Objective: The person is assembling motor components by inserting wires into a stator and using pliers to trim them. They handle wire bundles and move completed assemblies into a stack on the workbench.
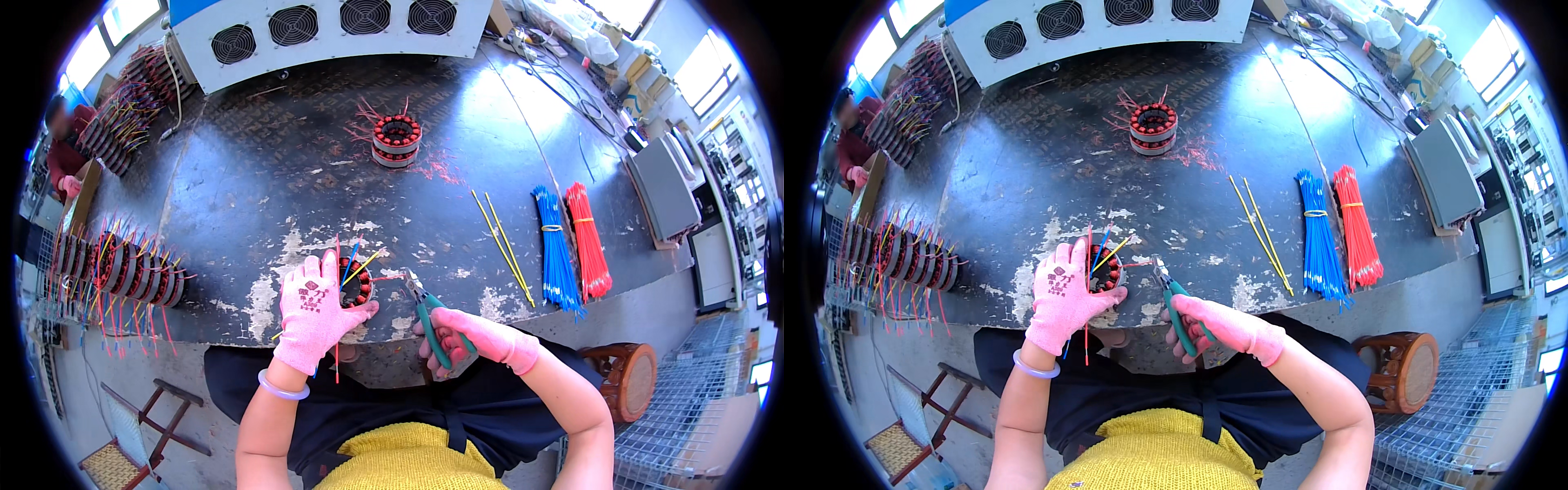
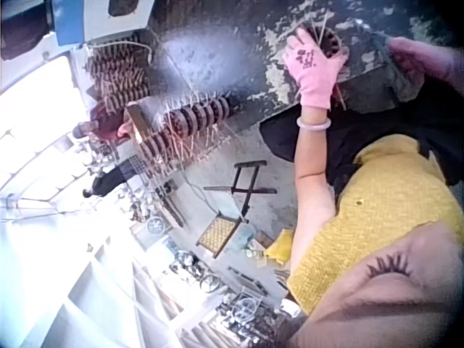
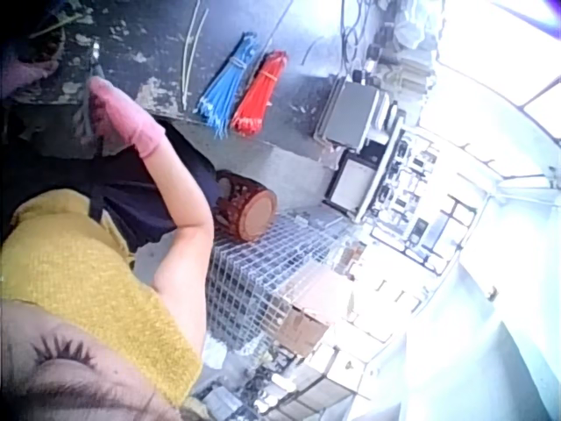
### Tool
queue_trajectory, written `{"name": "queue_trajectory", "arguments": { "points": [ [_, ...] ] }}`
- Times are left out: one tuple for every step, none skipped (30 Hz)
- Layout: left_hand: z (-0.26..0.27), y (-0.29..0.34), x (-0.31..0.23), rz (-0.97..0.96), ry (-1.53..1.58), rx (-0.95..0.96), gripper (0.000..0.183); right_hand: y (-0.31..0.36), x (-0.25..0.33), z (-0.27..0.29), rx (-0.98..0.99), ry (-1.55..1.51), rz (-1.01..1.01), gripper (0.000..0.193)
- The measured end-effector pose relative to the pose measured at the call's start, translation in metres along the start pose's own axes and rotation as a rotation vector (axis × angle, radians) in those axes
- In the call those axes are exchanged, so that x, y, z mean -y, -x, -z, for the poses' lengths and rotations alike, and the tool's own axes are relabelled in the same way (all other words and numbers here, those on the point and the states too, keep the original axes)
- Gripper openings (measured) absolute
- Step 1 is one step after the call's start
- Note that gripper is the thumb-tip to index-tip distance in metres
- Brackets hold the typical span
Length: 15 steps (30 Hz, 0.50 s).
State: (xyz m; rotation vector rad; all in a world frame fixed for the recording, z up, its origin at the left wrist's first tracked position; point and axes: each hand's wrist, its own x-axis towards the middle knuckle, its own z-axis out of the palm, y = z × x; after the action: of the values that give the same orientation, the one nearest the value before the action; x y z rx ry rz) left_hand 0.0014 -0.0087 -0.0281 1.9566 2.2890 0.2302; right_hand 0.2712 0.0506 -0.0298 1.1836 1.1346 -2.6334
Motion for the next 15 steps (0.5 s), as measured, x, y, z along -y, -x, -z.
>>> {"name": "queue_trajectory", "arguments": {
  "points": [
    [-0.001,-0.001,0.0,-0.001,0.003,0.001,0.106,-0.001,-0.001,0.0,-0.013,0.002,0.004,0.061],
    [-0.001,-0.001,0.0,-0.002,0.006,0.003,0.106,-0.004,-0.002,0.002,-0.025,0.003,0.008,0.06],
    [-0.001,-0.001,-0.001,-0.004,0.009,0.002,0.106,-0.005,-0.002,0.002,-0.038,0.005,0.012,0.06],
    [0.0,-0.001,-0.001,-0.005,0.007,0.002,0.106,-0.005,-0.001,0.001,-0.061,0.066,0.031,0.059],
    [0.0,0.0,-0.001,-0.005,0.006,0.002,0.107,-0.004,0.001,-0.001,-0.083,0.128,0.051,0.059],
    [-0.001,0.0,-0.001,-0.007,0.012,-0.009,0.107,-0.004,0.002,-0.002,-0.106,0.189,0.07,0.058],
    [-0.002,0.0,0.0,-0.011,0.016,-0.02,0.106,-0.005,0.001,-0.003,-0.126,0.195,0.073,0.057],
    [-0.002,0.0,0.0,-0.016,0.02,-0.031,0.106,-0.007,-0.001,-0.002,-0.146,0.202,0.076,0.056],
    [-0.003,0.001,-0.001,-0.01,0.018,-0.021,0.106,-0.008,-0.003,-0.002,-0.167,0.208,0.079,0.055],
    [-0.002,0.001,-0.001,-0.004,0.013,-0.013,0.106,-0.008,-0.004,-0.002,-0.174,0.214,0.095,0.055],
    [-0.002,0.001,-0.001,0.003,0.009,-0.005,0.106,-0.007,-0.004,-0.001,-0.182,0.219,0.11,0.055],
    [-0.003,0.001,0.0,-0.009,0.008,-0.012,0.106,-0.005,-0.005,0.001,-0.19,0.224,0.125,0.054],
    [-0.004,0.0,0.001,-0.021,0.006,-0.019,0.106,0.001,-0.001,0.002,-0.202,0.25,0.105,0.054],
    [-0.004,0.0,0.003,-0.03,0.005,-0.028,0.107,0.008,0.006,0.005,-0.212,0.279,0.085,0.053],
    [-0.001,0.0,0.005,-0.026,0.016,-0.026,0.106,0.016,0.013,0.012,-0.202,0.354,0.071,0.056]
  ]
}}
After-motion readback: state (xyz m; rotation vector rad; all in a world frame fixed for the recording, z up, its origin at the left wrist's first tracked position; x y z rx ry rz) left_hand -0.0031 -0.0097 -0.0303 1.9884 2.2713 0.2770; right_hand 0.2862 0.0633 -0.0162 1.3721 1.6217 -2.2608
